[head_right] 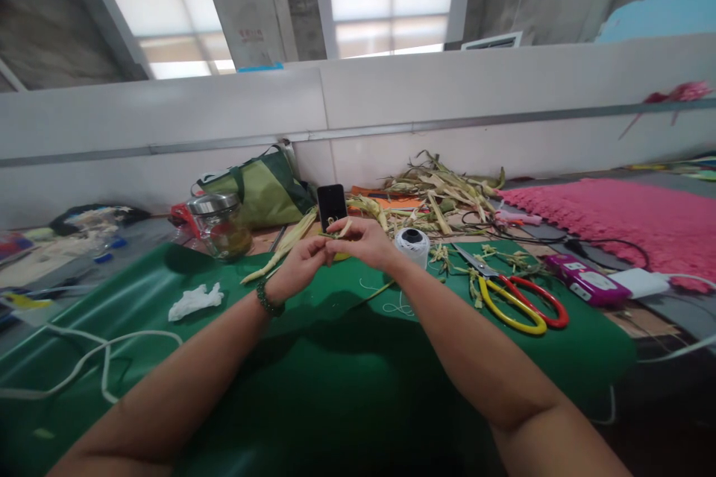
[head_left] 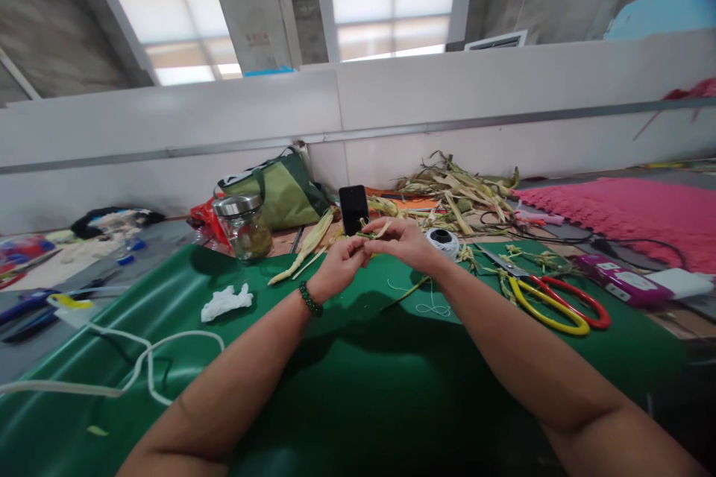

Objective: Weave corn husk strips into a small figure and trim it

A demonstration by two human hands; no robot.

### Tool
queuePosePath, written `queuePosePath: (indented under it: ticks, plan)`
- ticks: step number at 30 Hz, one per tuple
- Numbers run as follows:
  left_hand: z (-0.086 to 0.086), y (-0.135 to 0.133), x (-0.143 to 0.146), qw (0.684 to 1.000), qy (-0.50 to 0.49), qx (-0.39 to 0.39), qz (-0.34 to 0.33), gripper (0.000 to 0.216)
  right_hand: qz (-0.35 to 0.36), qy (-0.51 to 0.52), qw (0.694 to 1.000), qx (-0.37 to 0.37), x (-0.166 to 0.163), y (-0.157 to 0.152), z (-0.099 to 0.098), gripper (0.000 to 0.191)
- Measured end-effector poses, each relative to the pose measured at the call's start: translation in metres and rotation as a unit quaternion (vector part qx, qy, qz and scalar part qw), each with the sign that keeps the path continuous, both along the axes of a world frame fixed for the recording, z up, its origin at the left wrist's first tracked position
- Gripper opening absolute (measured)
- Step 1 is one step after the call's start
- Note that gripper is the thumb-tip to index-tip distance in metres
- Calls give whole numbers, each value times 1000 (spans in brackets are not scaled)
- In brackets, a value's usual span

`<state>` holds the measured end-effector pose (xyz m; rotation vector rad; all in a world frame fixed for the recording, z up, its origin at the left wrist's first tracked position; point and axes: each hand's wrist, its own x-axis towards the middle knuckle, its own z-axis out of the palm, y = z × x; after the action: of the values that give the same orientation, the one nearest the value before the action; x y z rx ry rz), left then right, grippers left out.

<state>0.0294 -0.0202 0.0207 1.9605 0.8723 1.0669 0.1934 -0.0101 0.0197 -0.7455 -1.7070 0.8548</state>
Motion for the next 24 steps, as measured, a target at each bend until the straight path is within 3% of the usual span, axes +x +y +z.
queuePosePath:
  ticks: [10,17,20,24]
  plan:
    - [-2,-6,5,994,46,82,53,16,27,7,998,-56,6,6,-2,32]
    - [-9,-6,6,981,70,146,107,19,0,22,998,-64,0,11,-9,34]
    - [-10,-2,4,985,72,114,105,24,10,11,996,-91,1,11,-9,40]
    - [-9,6,0,996,55,48,52,27,8,-27,996,-84,4,12,-8,43]
